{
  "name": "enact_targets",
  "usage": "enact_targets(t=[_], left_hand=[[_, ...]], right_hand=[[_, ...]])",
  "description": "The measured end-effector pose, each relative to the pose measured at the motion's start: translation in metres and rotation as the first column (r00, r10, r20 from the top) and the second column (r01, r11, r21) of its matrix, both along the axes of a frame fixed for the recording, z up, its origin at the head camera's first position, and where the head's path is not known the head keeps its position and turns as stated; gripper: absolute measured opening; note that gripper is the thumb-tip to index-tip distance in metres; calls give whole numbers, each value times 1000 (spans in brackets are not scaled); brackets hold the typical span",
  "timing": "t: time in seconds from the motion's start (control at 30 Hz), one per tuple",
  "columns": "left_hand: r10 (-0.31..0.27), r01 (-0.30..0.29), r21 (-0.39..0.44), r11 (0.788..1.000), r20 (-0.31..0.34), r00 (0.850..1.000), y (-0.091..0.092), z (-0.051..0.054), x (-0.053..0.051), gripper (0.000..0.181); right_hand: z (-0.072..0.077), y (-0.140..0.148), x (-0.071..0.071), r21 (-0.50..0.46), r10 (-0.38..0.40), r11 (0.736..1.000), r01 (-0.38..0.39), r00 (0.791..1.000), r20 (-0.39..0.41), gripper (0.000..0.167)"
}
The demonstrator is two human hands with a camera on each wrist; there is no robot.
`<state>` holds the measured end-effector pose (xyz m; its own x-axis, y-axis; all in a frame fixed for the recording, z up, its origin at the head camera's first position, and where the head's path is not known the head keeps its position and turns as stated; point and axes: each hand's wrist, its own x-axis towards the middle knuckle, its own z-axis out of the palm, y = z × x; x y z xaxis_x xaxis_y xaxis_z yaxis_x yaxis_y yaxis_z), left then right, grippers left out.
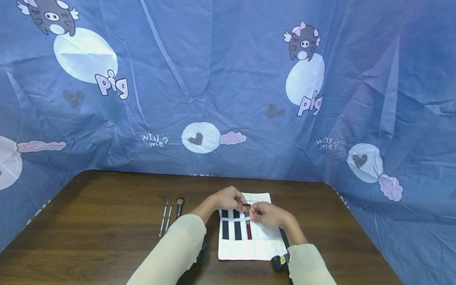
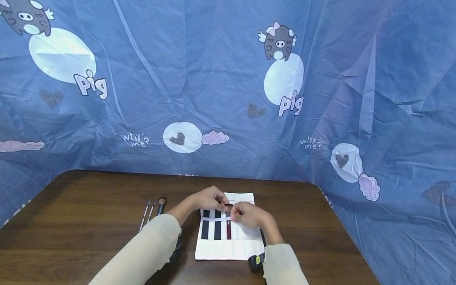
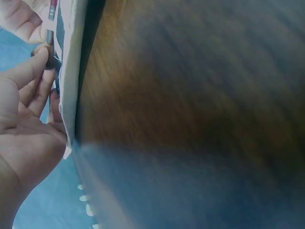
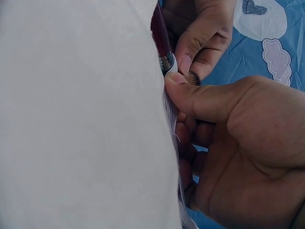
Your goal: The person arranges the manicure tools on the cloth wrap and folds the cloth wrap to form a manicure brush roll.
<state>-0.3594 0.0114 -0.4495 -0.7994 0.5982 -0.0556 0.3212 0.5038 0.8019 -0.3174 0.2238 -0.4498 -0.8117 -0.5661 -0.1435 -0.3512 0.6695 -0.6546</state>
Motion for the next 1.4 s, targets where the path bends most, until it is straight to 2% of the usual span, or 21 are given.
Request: enact_targets(t=[0.4,0.57,0.8,1.0,1.23,1.4], left_hand=[[-16,16,-13,1000,16,1000,-2,0,0,7],[-13,13,-4,1000,34,999,-1,-1,1,8],[-4,4,-5,1000,46,999,0,-3,0,7],[-2,2,1,1000,42,999,-1,-3,1,8],[-1,1,-15,1000,42,999,-1,0,2,9],[-8,9,-41,999,20,1000,1,2,2,8]], right_hand=[[4,-1,1,11,-1,1000,2,1000,-13,15],[6,1,1,6,-18,1000,18,1000,13,12],[12,9,0,51,-40,998,41,999,-10,14],[15,19,-2,88,-83,992,86,996,-34,15],[15,26,-3,105,-97,990,99,995,-23,18],[15,25,-1,96,-91,991,93,996,-19,19]])
